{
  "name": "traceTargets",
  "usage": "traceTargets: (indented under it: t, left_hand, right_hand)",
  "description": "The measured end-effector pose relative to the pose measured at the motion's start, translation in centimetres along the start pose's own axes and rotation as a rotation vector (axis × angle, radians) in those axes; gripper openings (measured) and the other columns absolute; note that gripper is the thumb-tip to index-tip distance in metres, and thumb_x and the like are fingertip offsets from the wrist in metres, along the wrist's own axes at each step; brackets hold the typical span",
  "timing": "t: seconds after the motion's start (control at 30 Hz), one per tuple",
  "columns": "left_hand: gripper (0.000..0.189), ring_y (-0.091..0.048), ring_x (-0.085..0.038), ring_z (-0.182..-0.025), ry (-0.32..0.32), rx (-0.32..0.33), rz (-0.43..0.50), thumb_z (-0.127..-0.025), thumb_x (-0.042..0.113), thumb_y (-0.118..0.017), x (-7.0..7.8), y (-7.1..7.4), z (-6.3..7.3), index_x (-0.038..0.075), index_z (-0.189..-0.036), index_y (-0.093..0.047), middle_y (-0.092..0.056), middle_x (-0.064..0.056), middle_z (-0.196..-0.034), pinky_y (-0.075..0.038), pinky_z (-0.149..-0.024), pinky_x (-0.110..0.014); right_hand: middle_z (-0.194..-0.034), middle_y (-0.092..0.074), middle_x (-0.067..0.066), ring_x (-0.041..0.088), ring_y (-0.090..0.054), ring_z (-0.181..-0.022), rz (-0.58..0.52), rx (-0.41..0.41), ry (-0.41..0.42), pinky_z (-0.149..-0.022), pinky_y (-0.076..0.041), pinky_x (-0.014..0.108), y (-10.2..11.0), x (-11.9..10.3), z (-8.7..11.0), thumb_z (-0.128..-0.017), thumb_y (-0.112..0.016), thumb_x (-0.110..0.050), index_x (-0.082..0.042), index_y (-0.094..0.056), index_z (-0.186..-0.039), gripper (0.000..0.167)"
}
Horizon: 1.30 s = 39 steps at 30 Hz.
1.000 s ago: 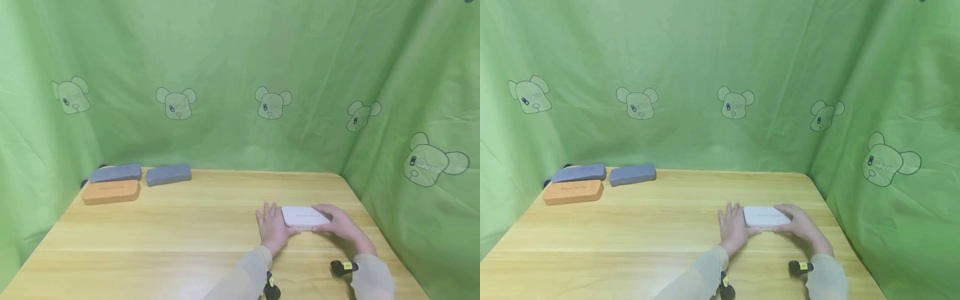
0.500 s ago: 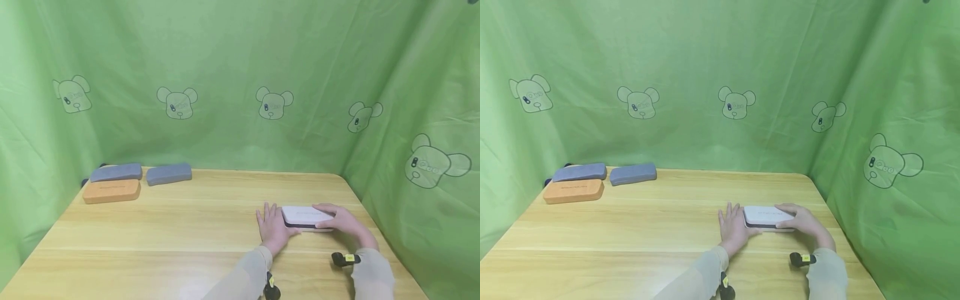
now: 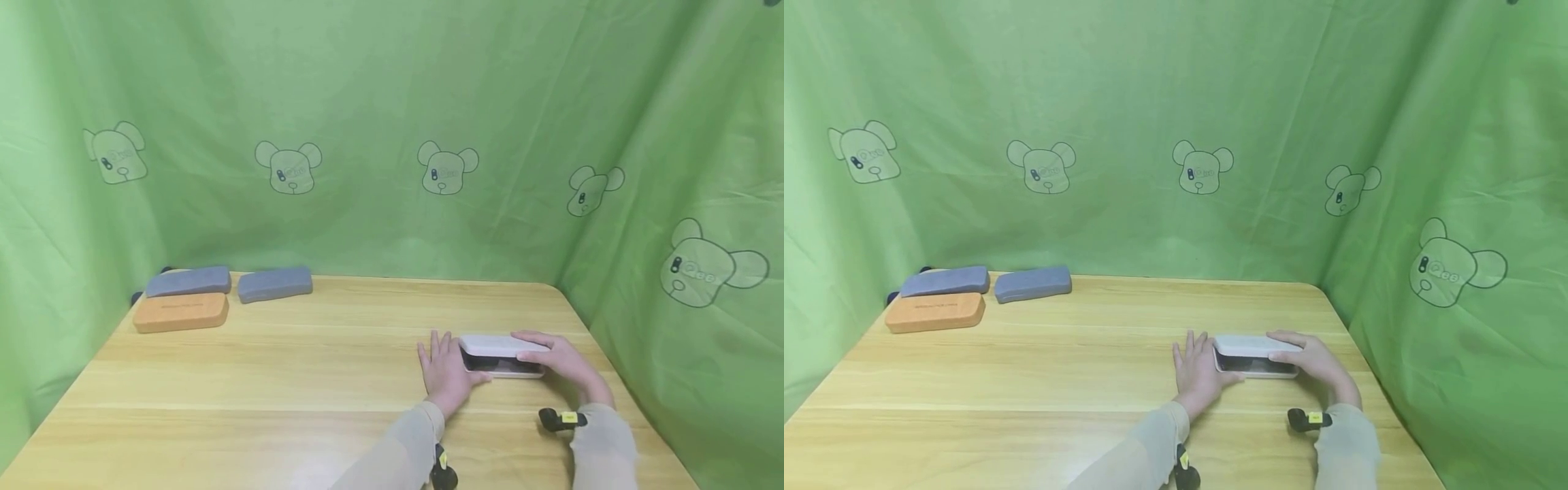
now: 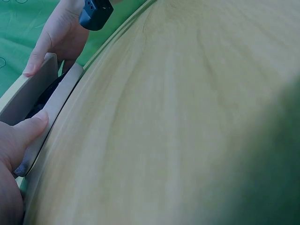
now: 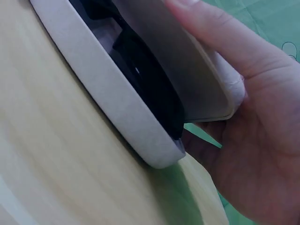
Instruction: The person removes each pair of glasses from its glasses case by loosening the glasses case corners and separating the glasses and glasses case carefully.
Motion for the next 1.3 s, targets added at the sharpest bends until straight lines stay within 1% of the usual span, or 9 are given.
traceTargets:
  t: [0.3, 0.47, 0.6, 0.7, 0.83, 1.0, 1.1, 1.2, 1.3]
  left_hand:
    - [0.091, -0.021, -0.026, -0.151, 0.007, -0.012, -0.010, -0.060, 0.070, -0.075, 0.1, -0.2, -0.1, 0.020, -0.133, -0.053, -0.041, -0.001, -0.154, -0.010, -0.123, -0.056]
    - [0.091, -0.021, -0.026, -0.151, 0.015, -0.019, 0.002, -0.060, 0.069, -0.075, 0.0, -0.2, 0.0, 0.021, -0.134, -0.053, -0.041, -0.001, -0.154, -0.010, -0.123, -0.056]
    - [0.092, -0.021, -0.026, -0.151, 0.018, -0.021, 0.012, -0.060, 0.068, -0.076, 0.0, 0.0, 0.1, 0.020, -0.135, -0.052, -0.041, -0.001, -0.155, -0.010, -0.123, -0.056]
    - [0.092, -0.021, -0.026, -0.151, 0.013, -0.016, 0.010, -0.061, 0.068, -0.076, 0.1, 0.0, 0.1, 0.020, -0.136, -0.052, -0.041, -0.001, -0.154, -0.010, -0.123, -0.056]
    - [0.095, -0.021, -0.026, -0.151, 0.010, -0.018, 0.004, -0.061, 0.068, -0.076, 0.1, -0.1, 0.0, 0.019, -0.138, -0.051, -0.041, -0.001, -0.155, -0.010, -0.123, -0.056]
    - [0.098, -0.021, -0.026, -0.151, 0.010, -0.017, 0.006, -0.060, 0.068, -0.076, 0.0, -0.1, 0.1, 0.022, -0.141, -0.048, -0.042, -0.001, -0.154, -0.009, -0.123, -0.056]
    - [0.099, -0.022, -0.027, -0.151, 0.003, -0.012, 0.004, -0.059, 0.068, -0.077, 0.0, -0.2, 0.1, 0.026, -0.144, -0.045, -0.042, -0.001, -0.154, -0.010, -0.123, -0.057]
    - [0.101, -0.022, -0.027, -0.151, -0.002, -0.005, -0.005, -0.059, 0.069, -0.076, 0.0, -0.2, 0.1, 0.025, -0.144, -0.045, -0.043, -0.001, -0.153, -0.010, -0.123, -0.057]
    - [0.101, -0.024, -0.028, -0.150, -0.009, 0.010, -0.016, -0.058, 0.069, -0.076, -0.1, -0.4, 0.1, 0.020, -0.142, -0.047, -0.044, -0.002, -0.153, -0.012, -0.123, -0.057]
  right_hand:
    - [-0.147, -0.047, 0.023, 0.044, -0.042, -0.133, -0.012, 0.024, -0.005, -0.106, -0.031, 0.068, -0.2, 0.5, -0.2, -0.091, -0.066, -0.034, -0.010, -0.054, -0.139, 0.054]
    - [-0.146, -0.048, 0.022, 0.036, -0.046, -0.129, -0.026, 0.046, -0.013, -0.107, -0.033, 0.065, -0.4, 0.4, -0.1, -0.091, -0.066, -0.035, -0.010, -0.055, -0.137, 0.054]
    - [-0.142, -0.053, 0.021, 0.034, -0.050, -0.127, 0.021, 0.078, 0.011, -0.106, -0.035, 0.063, -0.6, 0.3, 0.0, -0.092, -0.065, -0.036, -0.010, -0.058, -0.135, 0.051]
    - [-0.138, -0.057, 0.021, 0.029, -0.054, -0.122, 0.058, 0.096, 0.036, -0.105, -0.038, 0.061, -0.6, 0.3, -0.1, -0.094, -0.063, -0.036, -0.009, -0.059, -0.133, 0.048]
    - [-0.132, -0.062, 0.019, 0.014, -0.056, -0.115, 0.078, 0.123, 0.041, -0.104, -0.041, 0.054, -0.6, 0.1, -0.2, -0.095, -0.061, -0.036, -0.008, -0.061, -0.131, 0.046]
    - [-0.122, -0.067, 0.019, 0.005, -0.057, -0.104, 0.106, 0.193, 0.048, -0.096, -0.044, 0.037, -0.8, -0.2, -0.5, -0.096, -0.059, -0.036, -0.007, -0.064, -0.123, 0.040]
    - [-0.118, -0.068, 0.018, 0.007, -0.058, -0.101, 0.120, 0.242, 0.041, -0.094, -0.044, 0.037, -1.0, -0.4, -0.7, -0.097, -0.057, -0.036, -0.005, -0.064, -0.119, 0.038]
    - [-0.121, -0.064, 0.023, 0.024, -0.058, -0.108, 0.107, 0.265, 0.045, -0.098, -0.044, 0.050, -1.1, -0.6, -0.8, -0.099, -0.055, -0.036, -0.002, -0.059, -0.122, 0.042]
    - [-0.132, -0.056, 0.028, 0.041, -0.052, -0.119, 0.075, 0.275, 0.037, -0.102, -0.038, 0.064, -1.1, -0.8, -0.9, -0.099, -0.053, -0.038, -0.001, -0.052, -0.131, 0.049]
Point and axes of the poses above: each hand's wrist, its own z-axis away from the middle knuckle, its own y-axis out of the back of the hand, x = y × z, the point moved 1 cm from there along -z, towards the middle knuckle
